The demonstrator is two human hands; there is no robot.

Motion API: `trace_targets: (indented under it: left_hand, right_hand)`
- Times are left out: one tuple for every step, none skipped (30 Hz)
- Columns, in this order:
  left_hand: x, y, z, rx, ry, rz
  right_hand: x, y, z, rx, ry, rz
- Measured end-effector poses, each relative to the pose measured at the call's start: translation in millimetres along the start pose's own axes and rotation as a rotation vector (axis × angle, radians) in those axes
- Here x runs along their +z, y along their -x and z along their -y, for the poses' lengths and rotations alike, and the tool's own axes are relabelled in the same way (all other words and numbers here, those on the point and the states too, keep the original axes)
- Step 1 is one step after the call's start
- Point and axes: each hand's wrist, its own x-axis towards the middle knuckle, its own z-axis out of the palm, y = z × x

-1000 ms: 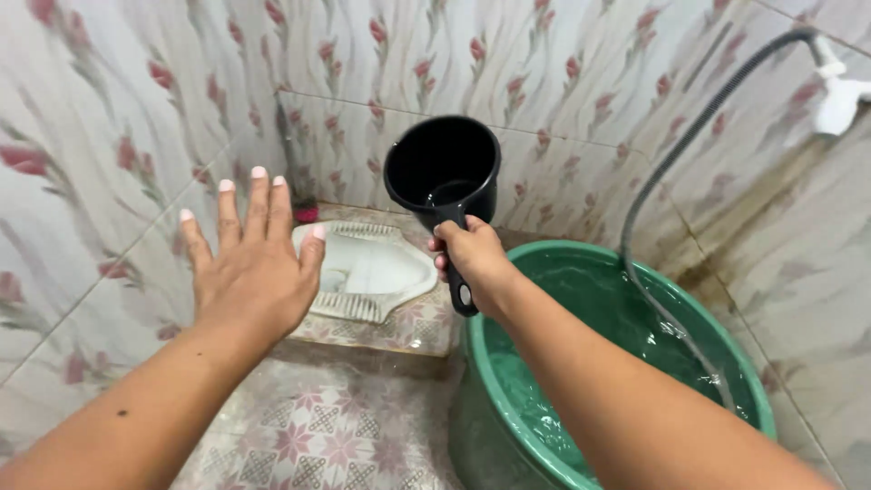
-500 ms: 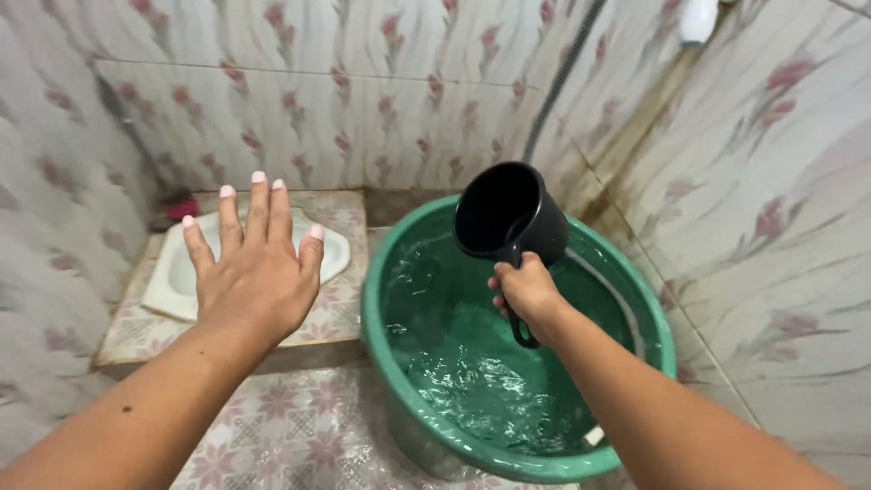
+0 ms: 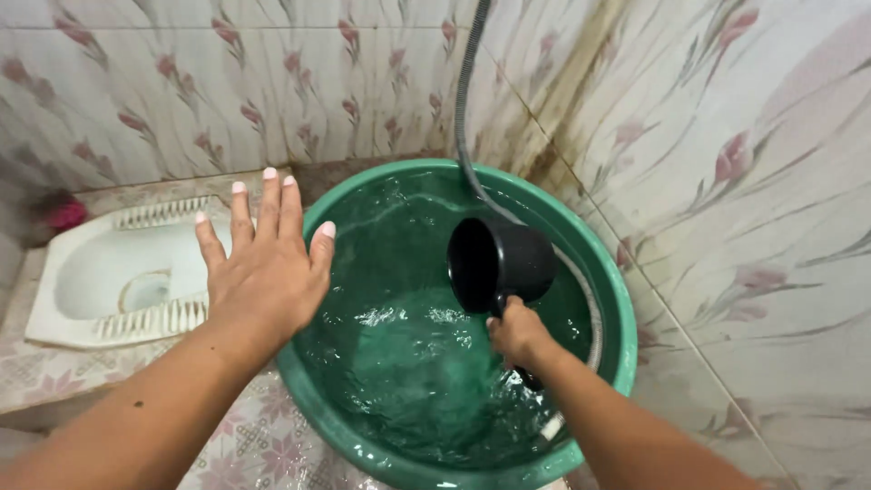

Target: Cleaning the floor and squat toilet area in a bathroom using a mop and water from a bucket.

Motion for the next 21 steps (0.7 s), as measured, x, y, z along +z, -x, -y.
trace_targets:
  left_hand:
    - [4.8,-0.9,-0.5,0.009,0.000,0.004]
    - [10.1,-1.2,-1.2,0.020,-0.007,0.007]
    - [15.3,-1.2,-1.7,0.030,-0.014,0.011]
    - [17.9,-2.3,-3.0,0.041,-0.012,0.017]
    - [20.6,-3.1,-4.1,0.045,-0.013,0.023]
    - [23.7,-3.9,-5.5,0.049,-0.014,0.029]
    - [26.2,-4.6,-5.6,0.058,-0.011,0.034]
    - [28.7,-5.1,-5.7,0.061,-0.005,0.042]
    - [31.1,-5.3,-5.3,0.065,0.001,0.049]
    - [33.4,-6.4,-4.2,0.072,0.005,0.051]
    - [35.5,-7.5,-2.6,0.079,0.003,0.052]
    - [36.7,-7.5,0.2,0.087,0.000,0.057]
    - [39.0,-6.7,2.2,0.095,0.001,0.062]
    - [40.1,-6.9,5.0,0.100,-0.002,0.066]
    - [40.5,-7.2,8.0,0.105,-0.005,0.070]
    - [41.8,-8.6,10.9,0.118,-0.004,0.065]
    - [42.3,-10.2,14.0,0.130,-0.007,0.061]
    - [42.3,-11.7,16.7,0.147,-0.009,0.059]
    - [43.5,-13.6,17.6,0.163,-0.007,0.055]
    - [43.9,-14.9,18.8,0.180,-0.017,0.054]
    - [44.0,-16.1,19.9,0.197,-0.028,0.053]
  right_hand:
    - [7.6,-8.5,-11.7,0.007,-0.007,-0.003]
    - [15.3,-16.2,-24.3,-0.034,0.106,-0.052]
    - [23.2,-23.7,-36.9,-0.075,0.218,-0.101]
    - [29.1,-26.4,-42.3,-0.065,0.213,-0.104]
    - [35.3,-29.0,-47.8,-0.081,0.291,-0.142]
    - [41.0,-32.2,-53.4,-0.097,0.370,-0.179]
    - [50.5,-32.2,-55.8,-0.087,0.366,-0.181]
    - [59.3,-31.5,-58.5,-0.049,0.363,-0.175]
    - [68.6,-30.5,-60.8,-0.012,0.359,-0.169]
    - [72.7,-23.5,-54.8,-0.005,0.356,-0.174]
    - [77.1,-16.2,-48.4,0.013,0.343,-0.155]
    - [83.6,-7.4,-41.7,0.031,0.328,-0.133]
    - [92.3,-11.6,-49.0,0.040,0.323,-0.135]
    - [101.1,-16.2,-54.4,0.051,0.297,-0.132]
    - [109.8,-20.3,-59.2,0.063,0.270,-0.130]
    - [110.5,-18.8,-53.7,0.066,0.262,-0.140]
    - [110.9,-16.8,-47.6,0.083,0.096,-0.144]
    - [111.3,-13.0,-42.1,0.102,-0.072,-0.151]
    - [108.9,-16.8,-42.5,0.107,-0.082,-0.163]
    - [107.9,-18.5,-43.5,0.172,-0.380,-0.130]
    - [106.6,-19.9,-44.6,0.230,-0.678,-0.095]
